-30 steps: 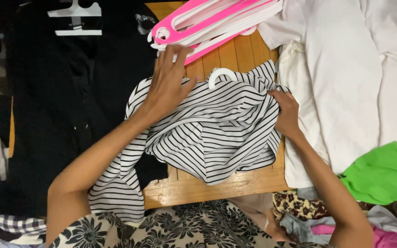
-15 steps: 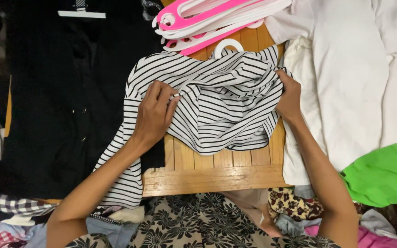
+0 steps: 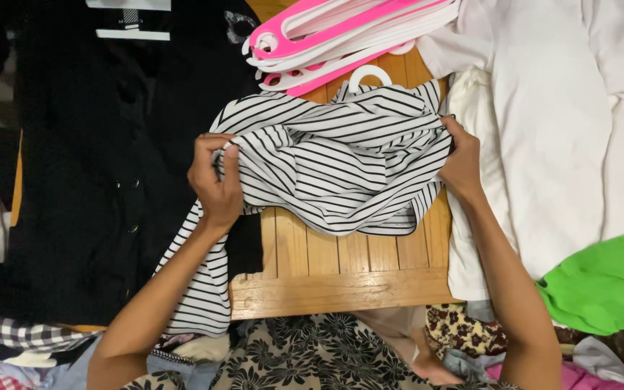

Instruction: The person buttons a black blouse on a wooden table, then picks up a striped shirt and places it on a white hanger. They adjust the shirt on the hanger and smooth the fabric.

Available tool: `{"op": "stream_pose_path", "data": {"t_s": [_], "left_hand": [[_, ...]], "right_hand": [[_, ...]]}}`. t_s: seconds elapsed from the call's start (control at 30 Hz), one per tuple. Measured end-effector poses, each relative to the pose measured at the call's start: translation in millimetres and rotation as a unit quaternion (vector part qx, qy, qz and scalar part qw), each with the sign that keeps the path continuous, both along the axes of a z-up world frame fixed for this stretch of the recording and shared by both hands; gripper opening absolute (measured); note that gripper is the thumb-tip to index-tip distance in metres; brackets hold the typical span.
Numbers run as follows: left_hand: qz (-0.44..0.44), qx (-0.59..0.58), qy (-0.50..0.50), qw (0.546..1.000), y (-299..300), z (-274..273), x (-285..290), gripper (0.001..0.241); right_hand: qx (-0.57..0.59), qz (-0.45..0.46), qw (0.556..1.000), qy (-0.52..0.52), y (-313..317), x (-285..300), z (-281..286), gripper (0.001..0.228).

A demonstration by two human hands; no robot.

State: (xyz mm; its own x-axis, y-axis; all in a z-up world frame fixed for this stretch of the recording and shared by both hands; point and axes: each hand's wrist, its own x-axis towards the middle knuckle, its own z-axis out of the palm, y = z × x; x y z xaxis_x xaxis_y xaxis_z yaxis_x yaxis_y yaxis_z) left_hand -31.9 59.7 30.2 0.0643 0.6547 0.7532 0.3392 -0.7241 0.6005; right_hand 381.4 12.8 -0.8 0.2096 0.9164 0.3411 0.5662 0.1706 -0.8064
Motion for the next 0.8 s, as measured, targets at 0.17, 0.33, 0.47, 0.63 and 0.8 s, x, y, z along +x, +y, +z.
{"op": "stream_pose_path", "data": {"t_s": [0.17,0.33,0.47,0.63,0.8], "left_hand": [[-0.129,-0.177,0.032,0.975,12.5,0.6,-18.7,0.029],[-0.123,-0.269,0.071,0.953,51.9,57.7,-11.6,0.029],[-0.066,-0.293,0.198,0.933,135.1,11.9,1.0,0.103],[-0.077,-0.328,0.190,0.922,190.1,-30.9,29.6,0.133],[-0.093,-0.333,0.296,0.890,192.8,-22.9,49.6,0.137]], "right_hand": [[-0.027,-0.012,0.999,-0.022,3.1,5.9,-12.1,0.026],[-0.052,-0.023,0.998,-0.036,-0.9,4.6,-16.1,0.027],[-0.039,0.009,0.993,-0.115,-4.3,-5.3,7.3,0.021],[-0.062,-0.017,0.988,-0.141,-0.5,3.9,-6.4,0.025],[-0.076,-0.027,0.985,-0.151,0.5,8.2,-17.4,0.033]]}}
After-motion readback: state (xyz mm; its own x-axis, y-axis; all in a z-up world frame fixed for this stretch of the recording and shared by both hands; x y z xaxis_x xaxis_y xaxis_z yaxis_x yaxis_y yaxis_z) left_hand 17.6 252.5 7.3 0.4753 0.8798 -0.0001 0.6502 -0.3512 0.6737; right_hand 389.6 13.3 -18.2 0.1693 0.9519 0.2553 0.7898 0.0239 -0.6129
